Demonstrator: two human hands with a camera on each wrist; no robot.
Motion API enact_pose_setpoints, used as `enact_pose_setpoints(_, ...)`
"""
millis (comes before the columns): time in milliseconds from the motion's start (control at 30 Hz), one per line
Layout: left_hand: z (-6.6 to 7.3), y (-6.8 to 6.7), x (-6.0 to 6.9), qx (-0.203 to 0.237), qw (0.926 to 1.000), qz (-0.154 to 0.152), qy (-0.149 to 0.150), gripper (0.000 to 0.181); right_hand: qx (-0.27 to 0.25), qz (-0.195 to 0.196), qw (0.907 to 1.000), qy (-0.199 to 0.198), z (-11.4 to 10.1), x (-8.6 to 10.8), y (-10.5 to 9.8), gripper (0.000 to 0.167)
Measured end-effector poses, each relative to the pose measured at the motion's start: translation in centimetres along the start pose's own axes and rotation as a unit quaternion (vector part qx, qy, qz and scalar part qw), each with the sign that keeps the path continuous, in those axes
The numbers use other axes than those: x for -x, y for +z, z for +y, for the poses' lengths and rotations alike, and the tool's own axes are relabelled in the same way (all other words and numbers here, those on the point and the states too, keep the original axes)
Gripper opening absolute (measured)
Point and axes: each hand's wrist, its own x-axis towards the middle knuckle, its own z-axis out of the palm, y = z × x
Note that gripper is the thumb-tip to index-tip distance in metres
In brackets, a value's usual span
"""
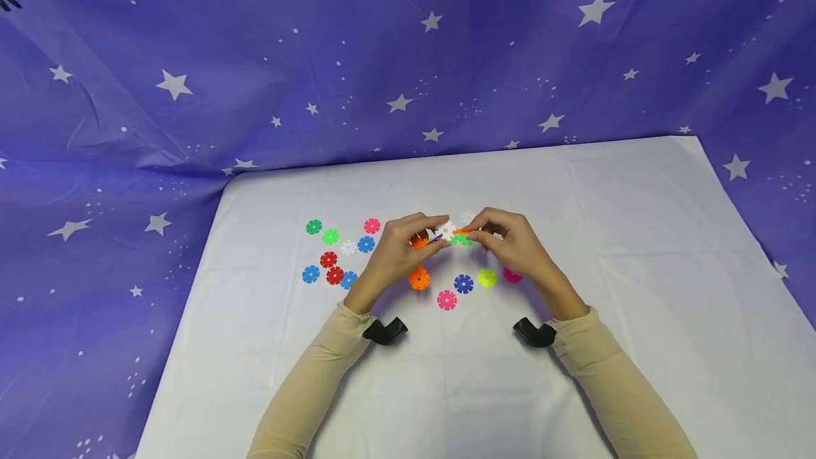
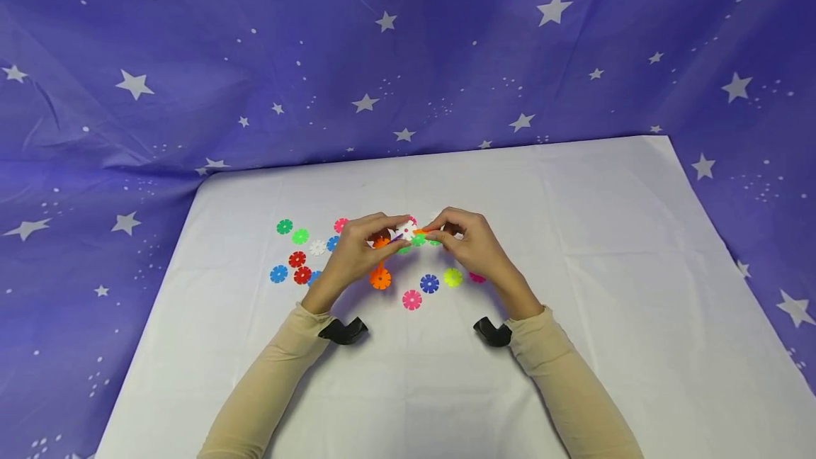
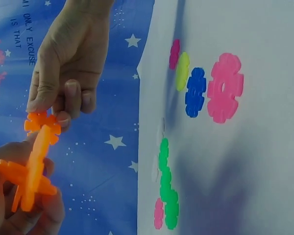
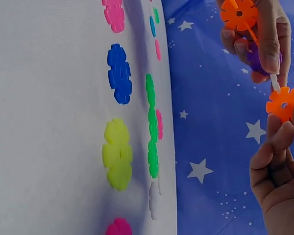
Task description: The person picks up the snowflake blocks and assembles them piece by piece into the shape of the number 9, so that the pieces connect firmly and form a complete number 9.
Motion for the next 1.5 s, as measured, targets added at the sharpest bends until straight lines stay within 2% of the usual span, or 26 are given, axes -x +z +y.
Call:
enact_pose_setpoints(167, 0.3, 0.1, 0.0, -0.028, 0.9995, 0.003, 0.017, 0.038, -0.009, -0.001, 0.9999, -0.011, 0.2, 0.2, 0.2, 0.006)
enact_pose_setpoints(467, 0.1, 0.5, 0.0, 0.001, 0.9993, 0.017, 0.034, 0.036, -0.017, -0.001, 0.9995, -0.028, 0.2, 0.1, 0.5, 0.005)
enact_pose_setpoints(633, 0.0, 0.1, 0.0, -0.016, 0.9996, 0.011, 0.02, 0.038, -0.007, 0.0, 0.9998, -0.016, -1.0, -0.1, 0.8, 0.006)
enact_pose_setpoints(767, -0.5, -0.9, -0.1, -0.013, 0.9998, 0.008, -0.01, 0.039, 0.036, -0.008, 0.9993, 0.004, -2.4, -0.2, 0.7, 0.02)
enact_pose_setpoints(900, -1.0, -2.2, -0.1, 0.026, 0.9982, 0.026, -0.048, 0.041, 0.071, -0.017, 0.997, 0.025, -0.9, -0.2, 0.2, 0.031)
enact_pose_setpoints(1000, -1.2, -2.9, -0.2, 0.042, 0.9971, 0.025, -0.058, 0.042, 0.078, -0.034, 0.9961, 0.023, 1.2, -0.1, -0.4, 0.034)
enact_pose_setpoints(1067, -1.2, -3.2, -0.2, 0.05, 0.9968, 0.02, -0.059, 0.042, 0.081, -0.061, 0.9947, 0.016, 2.0, -0.2, -0.7, 0.036)
enact_pose_setpoints(1167, -1.2, -3.5, -0.2, 0.055, 0.9967, 0.012, -0.058, 0.041, 0.1, -0.121, 0.9875, 0.01, 2.6, -0.6, -0.8, 0.041)
enact_pose_setpoints(1300, -1.3, -3.8, -0.2, 0.052, 0.9971, 0.007, -0.056, 0.039, 0.142, -0.198, 0.97, 0.006, 3.0, -2.1, -0.4, 0.052)
enact_pose_setpoints(1500, -1.2, -4.1, -0.1, 0.057, 0.9966, 0.003, -0.059, 0.039, 0.208, -0.267, 0.9409, 0.012, 3.9, -4.9, 0.5, 0.054)
